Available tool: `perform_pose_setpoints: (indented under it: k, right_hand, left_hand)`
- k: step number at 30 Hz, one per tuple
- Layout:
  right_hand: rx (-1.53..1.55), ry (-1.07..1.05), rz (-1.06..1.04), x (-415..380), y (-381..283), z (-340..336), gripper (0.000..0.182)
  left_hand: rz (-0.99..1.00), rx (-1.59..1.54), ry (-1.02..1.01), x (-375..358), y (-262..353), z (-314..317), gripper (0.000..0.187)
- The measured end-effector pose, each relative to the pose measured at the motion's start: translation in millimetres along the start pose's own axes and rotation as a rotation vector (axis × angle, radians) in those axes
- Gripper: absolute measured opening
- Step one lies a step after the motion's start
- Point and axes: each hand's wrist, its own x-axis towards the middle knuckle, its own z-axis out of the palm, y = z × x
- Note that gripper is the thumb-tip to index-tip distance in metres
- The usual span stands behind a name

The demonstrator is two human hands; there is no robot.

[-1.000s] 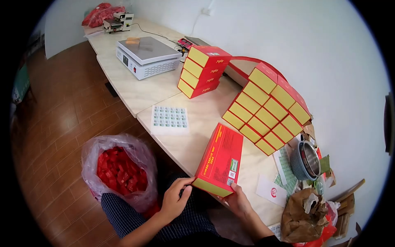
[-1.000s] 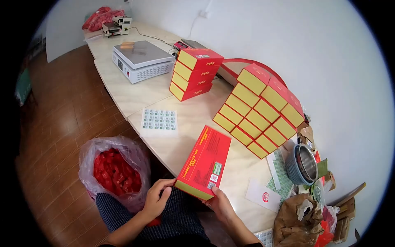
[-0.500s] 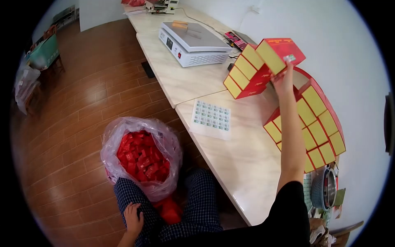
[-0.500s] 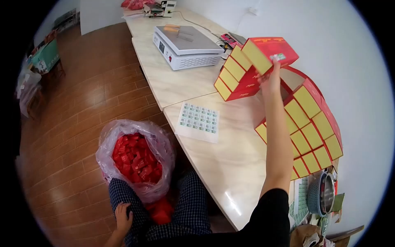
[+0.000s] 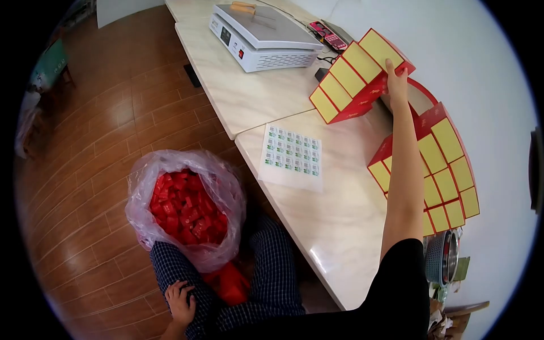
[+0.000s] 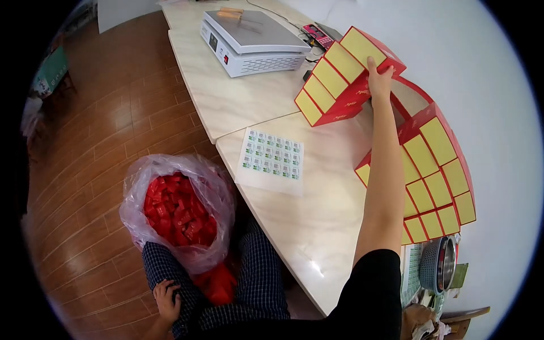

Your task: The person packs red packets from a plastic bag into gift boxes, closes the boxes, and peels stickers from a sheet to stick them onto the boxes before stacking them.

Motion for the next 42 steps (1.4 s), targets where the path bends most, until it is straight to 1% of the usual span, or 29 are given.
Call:
perform_pose_setpoints:
  k: [4, 7, 10, 18, 19, 22, 24, 25, 26, 27, 28, 29, 30, 32, 33, 35, 36, 38, 40, 41, 42]
  right_hand:
    - [0.099, 0.054, -0.033, 31, 14, 15, 0.109]
    - [0.006, 0.104, -0.107, 48, 20, 22, 0.108]
    - [-0.082, 0.131, -0.081, 49, 22, 25, 0.108]
    - [-0.180, 0.086, -0.071, 27, 15, 4, 0.108]
    - [-0.152, -0.017, 0.016, 13, 4, -2, 0.109]
    - [-0.237, 0.114, -0.099, 16, 22, 2, 0.099]
    - [-0.274, 0.263, -0.165, -26, 9, 8, 0.080]
    - [-0.324, 0.381, -0.295, -52, 4, 17, 0.058]
    - [-0.414, 0.432, -0.549, -57, 19, 27, 0.046]
    - [-0.503, 0.437, -0.765, -68, 25, 36, 0.040]
    - [-0.539, 0.355, -0.900, -82, 27, 47, 0.033]
    - [-0.533, 0.146, -1.039, -83, 35, 61, 0.026]
    - [-0.810, 0.022, -1.049, -86, 44, 81, 0.022]
    - [-0.968, -0.104, -1.147, -94, 58, 113, 0.021]
    - [-0.954, -0.117, -1.152, -92, 64, 128, 0.021]
    - [-1.196, -0.138, -1.137, -78, 72, 162, 0.020]
    - [-1.182, -0.154, -1.150, -67, 72, 178, 0.020]
    - [-1.510, -0.325, -0.893, -44, 64, 203, 0.023]
    - [-1.633, -0.440, -0.688, -21, 60, 222, 0.028]
    - [-1.651, -0.464, -0.694, -8, 66, 229, 0.028]
    - [-1.678, -0.506, -0.635, 2, 74, 234, 0.030]
  left_hand:
    - [-0.001, 0.003, 0.010, 1, 1, 3, 0.030]
    - [0.000, 0.001, 0.013, 2, 3, 1, 0.029]
    - [0.013, 0.013, 0.020, 2, 3, 1, 0.029]
    - [0.010, 0.027, 0.031, 1, 4, 3, 0.028]
    - [0.017, 0.026, 0.031, 1, 5, 3, 0.028]
    - [0.013, 0.023, 0.034, -1, 6, 2, 0.028]
    - [0.004, 0.019, 0.033, -2, 6, 2, 0.027]
    - [0.006, 0.017, 0.036, -3, 7, 1, 0.027]
    - [0.004, 0.010, 0.044, -4, 6, 2, 0.027]
    - [0.000, 0.004, 0.054, -4, 5, 3, 0.027]
    - [-0.001, 0.005, 0.057, -4, 4, 5, 0.027]
    - [0.003, 0.008, 0.055, -4, 1, 6, 0.027]
    - [0.005, 0.013, 0.051, -5, -1, 6, 0.027]
    - [-0.004, 0.022, 0.064, -6, -2, 6, 0.027]
    - [-0.007, 0.024, 0.080, -7, -2, 6, 0.026]
    - [-0.040, 0.031, 0.089, -5, 1, 6, 0.025]
    - [-0.055, 0.032, 0.096, -3, 1, 6, 0.024]
    - [-0.080, 0.033, 0.098, 1, 2, 8, 0.023]
    - [-0.100, 0.019, 0.079, 7, 5, 7, 0.023]
    - [-0.116, 0.032, 0.082, 13, 9, 6, 0.022]
    - [-0.129, 0.044, 0.083, 18, 11, 6, 0.021]
